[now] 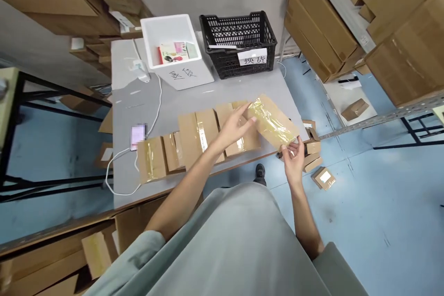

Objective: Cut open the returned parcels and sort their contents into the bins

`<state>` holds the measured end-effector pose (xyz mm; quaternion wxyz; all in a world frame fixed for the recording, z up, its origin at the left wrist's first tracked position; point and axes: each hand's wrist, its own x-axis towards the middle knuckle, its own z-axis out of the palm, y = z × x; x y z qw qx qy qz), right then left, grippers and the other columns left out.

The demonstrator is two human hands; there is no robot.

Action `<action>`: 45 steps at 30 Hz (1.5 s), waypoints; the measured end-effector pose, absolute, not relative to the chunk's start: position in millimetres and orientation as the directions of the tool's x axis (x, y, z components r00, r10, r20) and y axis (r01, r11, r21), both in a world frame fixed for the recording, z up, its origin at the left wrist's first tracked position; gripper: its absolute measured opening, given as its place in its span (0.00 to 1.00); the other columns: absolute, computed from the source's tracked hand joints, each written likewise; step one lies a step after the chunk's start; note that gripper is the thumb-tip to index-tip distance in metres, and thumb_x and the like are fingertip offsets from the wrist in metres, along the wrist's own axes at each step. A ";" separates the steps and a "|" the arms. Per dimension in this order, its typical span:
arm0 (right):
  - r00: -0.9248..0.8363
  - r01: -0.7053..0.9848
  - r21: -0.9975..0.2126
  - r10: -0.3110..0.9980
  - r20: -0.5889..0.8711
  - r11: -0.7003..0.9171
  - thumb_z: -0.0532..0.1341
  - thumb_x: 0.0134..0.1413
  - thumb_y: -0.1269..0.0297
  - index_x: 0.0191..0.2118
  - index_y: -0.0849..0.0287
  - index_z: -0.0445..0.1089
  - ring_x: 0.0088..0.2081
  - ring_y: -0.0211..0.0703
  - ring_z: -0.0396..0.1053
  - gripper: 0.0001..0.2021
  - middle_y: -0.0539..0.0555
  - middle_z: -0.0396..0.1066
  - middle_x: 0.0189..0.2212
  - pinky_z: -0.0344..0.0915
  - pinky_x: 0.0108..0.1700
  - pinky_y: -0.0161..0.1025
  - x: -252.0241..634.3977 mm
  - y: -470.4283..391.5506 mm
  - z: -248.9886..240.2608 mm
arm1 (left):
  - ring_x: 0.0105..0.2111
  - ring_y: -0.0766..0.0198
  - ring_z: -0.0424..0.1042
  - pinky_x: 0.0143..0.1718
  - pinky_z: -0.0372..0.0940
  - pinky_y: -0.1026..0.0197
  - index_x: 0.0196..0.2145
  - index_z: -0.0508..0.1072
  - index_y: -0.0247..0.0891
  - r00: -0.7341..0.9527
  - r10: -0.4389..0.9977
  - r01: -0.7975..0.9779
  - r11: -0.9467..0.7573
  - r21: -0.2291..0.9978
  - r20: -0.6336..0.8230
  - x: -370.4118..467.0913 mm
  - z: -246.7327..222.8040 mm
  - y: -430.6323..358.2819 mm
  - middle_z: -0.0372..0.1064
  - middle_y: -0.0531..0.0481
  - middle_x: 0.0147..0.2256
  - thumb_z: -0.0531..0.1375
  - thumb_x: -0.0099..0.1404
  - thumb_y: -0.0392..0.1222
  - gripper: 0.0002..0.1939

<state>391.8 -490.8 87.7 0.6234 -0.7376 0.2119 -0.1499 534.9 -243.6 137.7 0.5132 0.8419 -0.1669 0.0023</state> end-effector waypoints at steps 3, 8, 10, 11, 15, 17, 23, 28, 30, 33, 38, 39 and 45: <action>0.872 -0.237 -0.966 -0.462 -0.163 -0.106 0.71 0.62 0.35 0.84 0.56 0.56 0.55 0.57 0.82 0.54 0.63 0.77 0.55 0.81 0.61 0.56 411.5 -496.9 51.4 | 0.69 0.42 0.73 0.77 0.64 0.42 0.75 0.73 0.36 0.949 -0.316 -0.183 -0.543 0.820 0.002 590.5 99.7 -273.4 0.75 0.35 0.67 0.62 0.80 0.46 0.30; 0.856 -0.436 -0.899 -0.331 -0.397 -0.050 0.68 0.63 0.39 0.77 0.60 0.63 0.58 0.59 0.82 0.45 0.65 0.81 0.55 0.79 0.63 0.57 433.0 -466.9 -0.7 | 0.66 0.37 0.74 0.76 0.63 0.39 0.67 0.78 0.29 0.919 -0.319 -0.084 -0.733 0.675 -0.231 630.3 33.0 -292.7 0.77 0.27 0.57 0.62 0.75 0.38 0.26; 0.844 -0.505 -0.859 -0.253 -0.473 -0.079 0.67 0.64 0.40 0.72 0.61 0.68 0.55 0.58 0.83 0.39 0.64 0.83 0.50 0.81 0.61 0.55 437.6 -452.4 -12.9 | 0.68 0.33 0.72 0.81 0.53 0.31 0.60 0.82 0.32 0.918 -0.315 -0.090 -0.755 0.650 -0.240 628.0 19.1 -294.8 0.80 0.29 0.53 0.64 0.72 0.35 0.21; 0.837 -0.530 -0.842 -0.221 -0.500 -0.104 0.67 0.64 0.41 0.69 0.61 0.70 0.53 0.58 0.83 0.37 0.63 0.83 0.49 0.82 0.59 0.55 439.4 -447.2 -17.1 | 0.70 0.32 0.70 0.83 0.46 0.27 0.57 0.83 0.34 0.919 -0.318 -0.098 -0.758 0.644 -0.234 623.3 16.0 -294.7 0.81 0.30 0.52 0.65 0.71 0.34 0.18; 0.832 -0.554 -0.810 -0.166 -0.529 -0.192 0.68 0.63 0.43 0.63 0.61 0.75 0.45 0.56 0.85 0.31 0.64 0.85 0.50 0.83 0.54 0.57 447.7 -447.9 -22.6 | 0.80 0.32 0.61 0.85 0.35 0.24 0.62 0.83 0.34 0.930 -0.345 -0.177 -0.723 0.668 -0.128 582.2 25.0 -278.7 0.79 0.29 0.66 0.60 0.75 0.35 0.22; 0.856 -0.516 -0.828 -0.149 -0.494 -0.219 0.67 0.63 0.46 0.61 0.61 0.76 0.46 0.57 0.85 0.29 0.67 0.85 0.52 0.83 0.58 0.58 455.2 -457.3 -18.9 | 0.81 0.36 0.59 0.86 0.39 0.29 0.67 0.80 0.36 0.954 -0.298 -0.184 -0.687 0.703 -0.042 550.8 36.8 -257.1 0.74 0.32 0.73 0.57 0.80 0.39 0.24; 0.968 -0.237 -0.898 -0.015 -0.249 -0.371 0.64 0.68 0.40 0.62 0.59 0.78 0.58 0.63 0.83 0.30 0.71 0.83 0.60 0.78 0.67 0.65 485.0 -461.7 6.7 | 0.81 0.40 0.62 0.86 0.50 0.34 0.69 0.78 0.43 0.973 0.229 0.099 -0.575 0.812 0.043 445.4 54.4 -143.9 0.73 0.36 0.73 0.60 0.83 0.58 0.27; 0.974 -0.039 -0.785 0.152 -0.168 -0.618 0.65 0.67 0.30 0.75 0.58 0.70 0.78 0.68 0.66 0.44 0.72 0.69 0.74 0.64 0.80 0.67 485.1 -416.9 13.8 | 0.82 0.35 0.60 0.85 0.52 0.33 0.77 0.68 0.39 0.839 0.540 0.349 -0.427 0.834 -0.074 373.6 30.4 -71.5 0.64 0.28 0.78 0.69 0.72 0.74 0.49; 0.961 -0.057 -0.703 0.152 -0.231 -0.709 0.67 0.64 0.26 0.80 0.59 0.64 0.84 0.72 0.56 0.52 0.74 0.57 0.81 0.58 0.83 0.69 476.2 -396.8 11.0 | 0.83 0.32 0.57 0.85 0.51 0.32 0.80 0.64 0.39 0.850 0.496 0.397 -0.384 0.833 -0.177 354.3 18.5 -63.3 0.59 0.26 0.81 0.73 0.67 0.74 0.57; 0.950 -0.117 -0.588 0.083 -0.301 -0.800 0.71 0.60 0.25 0.83 0.62 0.57 0.87 0.78 0.45 0.60 0.77 0.42 0.86 0.53 0.84 0.72 461.8 -377.5 7.1 | 0.85 0.31 0.51 0.86 0.49 0.32 0.83 0.59 0.40 0.887 0.389 0.399 -0.372 0.838 -0.249 334.5 5.0 -61.9 0.53 0.26 0.83 0.78 0.63 0.69 0.63; 0.924 -0.246 -0.497 -0.047 -0.380 -0.832 0.78 0.53 0.31 0.87 0.64 0.48 0.89 0.78 0.41 0.70 0.81 0.37 0.87 0.54 0.84 0.71 444.5 -377.3 9.8 | 0.87 0.33 0.47 0.86 0.51 0.34 0.84 0.57 0.42 0.928 0.256 0.356 -0.391 0.849 -0.271 322.6 -12.4 -53.2 0.47 0.27 0.85 0.80 0.63 0.52 0.61; 0.914 -0.275 -0.484 -0.069 -0.401 -0.831 0.79 0.52 0.33 0.88 0.63 0.47 0.89 0.78 0.41 0.70 0.82 0.38 0.87 0.54 0.83 0.71 441.3 -378.7 10.8 | 0.87 0.33 0.48 0.86 0.52 0.34 0.84 0.59 0.42 0.935 0.231 0.342 -0.392 0.854 -0.268 322.7 -15.9 -50.2 0.48 0.27 0.85 0.78 0.65 0.49 0.57; 0.920 -0.286 -0.443 -0.115 -0.375 -0.850 0.82 0.51 0.41 0.88 0.62 0.46 0.89 0.78 0.40 0.70 0.84 0.41 0.86 0.53 0.82 0.73 427.7 -374.5 10.6 | 0.84 0.35 0.58 0.81 0.63 0.34 0.78 0.71 0.46 0.956 0.173 0.289 -0.399 0.870 -0.238 329.4 -25.2 -36.5 0.54 0.33 0.84 0.68 0.72 0.39 0.38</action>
